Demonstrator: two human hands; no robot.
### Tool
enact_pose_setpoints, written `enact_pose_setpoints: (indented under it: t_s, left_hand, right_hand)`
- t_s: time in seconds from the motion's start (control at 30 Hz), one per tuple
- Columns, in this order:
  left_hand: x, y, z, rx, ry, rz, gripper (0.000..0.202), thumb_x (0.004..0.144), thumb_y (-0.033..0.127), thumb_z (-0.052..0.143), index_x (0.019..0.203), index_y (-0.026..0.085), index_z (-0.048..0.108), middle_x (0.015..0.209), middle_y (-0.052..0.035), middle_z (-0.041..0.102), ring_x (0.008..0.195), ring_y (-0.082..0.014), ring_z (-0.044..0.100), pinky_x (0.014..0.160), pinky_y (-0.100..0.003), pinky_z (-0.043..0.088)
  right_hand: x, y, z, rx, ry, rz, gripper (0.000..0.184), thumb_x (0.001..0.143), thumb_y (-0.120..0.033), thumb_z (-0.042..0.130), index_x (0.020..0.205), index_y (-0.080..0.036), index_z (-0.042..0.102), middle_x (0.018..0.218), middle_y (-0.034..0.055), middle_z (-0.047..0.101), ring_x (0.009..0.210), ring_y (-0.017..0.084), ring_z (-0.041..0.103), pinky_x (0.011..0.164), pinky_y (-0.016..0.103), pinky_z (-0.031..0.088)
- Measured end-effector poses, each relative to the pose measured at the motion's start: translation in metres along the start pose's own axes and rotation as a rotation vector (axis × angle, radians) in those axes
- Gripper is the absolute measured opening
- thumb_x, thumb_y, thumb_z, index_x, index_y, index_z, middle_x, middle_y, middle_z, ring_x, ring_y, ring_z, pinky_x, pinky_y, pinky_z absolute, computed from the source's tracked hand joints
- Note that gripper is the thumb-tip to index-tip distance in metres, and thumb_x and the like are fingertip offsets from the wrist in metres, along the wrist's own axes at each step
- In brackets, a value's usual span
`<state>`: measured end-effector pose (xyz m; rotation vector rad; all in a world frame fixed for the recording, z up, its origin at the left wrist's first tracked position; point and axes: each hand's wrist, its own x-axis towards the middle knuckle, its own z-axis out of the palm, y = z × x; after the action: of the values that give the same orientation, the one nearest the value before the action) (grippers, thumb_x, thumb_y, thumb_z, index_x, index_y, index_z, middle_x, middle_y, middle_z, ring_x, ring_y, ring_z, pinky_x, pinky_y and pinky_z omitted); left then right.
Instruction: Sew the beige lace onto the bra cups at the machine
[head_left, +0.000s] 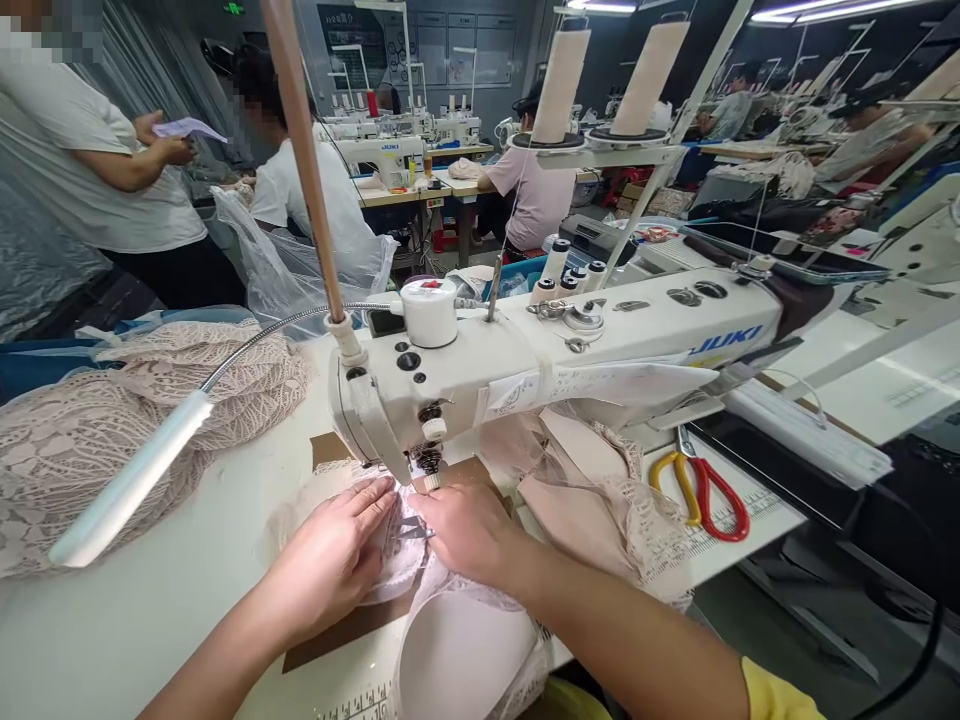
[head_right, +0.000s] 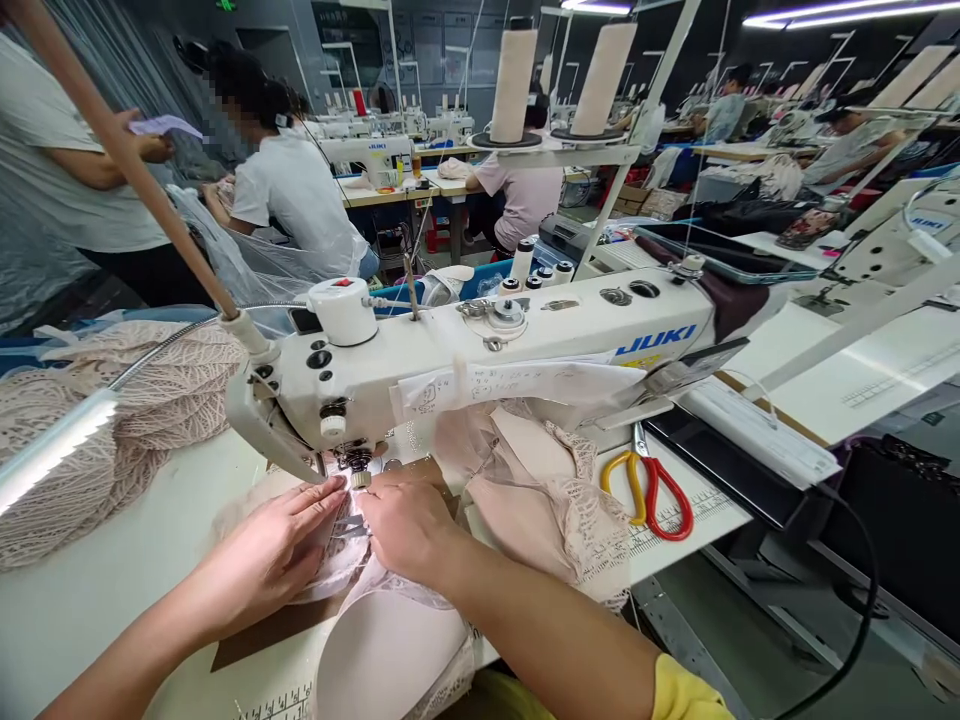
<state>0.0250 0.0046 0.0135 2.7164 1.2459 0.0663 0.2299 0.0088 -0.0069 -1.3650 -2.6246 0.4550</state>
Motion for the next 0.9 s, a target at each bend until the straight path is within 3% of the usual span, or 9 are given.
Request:
enact_pose_setpoints:
  t_s: [0.17,0.4,0.6,0.9]
  left_hand:
    - [0.009,-0.013,0.003,0.017,0.013,0.055,0.061,0.069,0.009,0.049,0.129,0.011,0.056,0.134,-0.0139,0.054,0.114,-0.0309,0.057,0.093,-0.043,0.051]
    - [0.014,-0.027,-0.002,-0.012,0.045,0.118,0.052,0.072,0.008,0.047,0.121,0.016,0.062,0.106,-0.0118,0.070,0.096,-0.0278,0.065,0.083,-0.039,0.052]
    - [0.016,-0.018,0.000,-0.016,0.149,0.201,0.030,0.092,0.024,0.043,0.113,0.017,0.064,0.112,-0.0124,0.067,0.093,-0.0247,0.064,0.078,-0.037,0.051]
    - [0.010,-0.031,0.013,-0.008,0.194,0.320,0.038,0.090,0.016,0.044,0.126,0.019,0.058,0.124,-0.0084,0.064,0.108,-0.0250,0.059,0.086,-0.037,0.050]
  right_hand:
    - [0.001,0.001,0.001,0.016,0.057,0.014,0.022,0.075,-0.022,0.057,0.097,-0.021,0.060,0.086,0.0038,0.067,0.076,0.019,0.059,0.060,0.028,0.034]
    - [-0.002,0.005,0.002,-0.013,0.023,-0.042,0.018,0.075,-0.021,0.056,0.093,-0.020,0.058,0.086,0.0032,0.065,0.072,0.017,0.055,0.056,0.028,0.030]
    - [-0.003,0.007,0.003,-0.015,0.027,-0.097,0.016,0.072,-0.018,0.055,0.088,-0.019,0.057,0.086,0.0032,0.063,0.073,0.016,0.052,0.057,0.028,0.029]
    - [-0.003,0.004,-0.002,-0.011,-0.021,-0.115,0.021,0.073,-0.016,0.055,0.093,-0.020,0.058,0.086,0.0026,0.063,0.075,0.016,0.051,0.060,0.027,0.032]
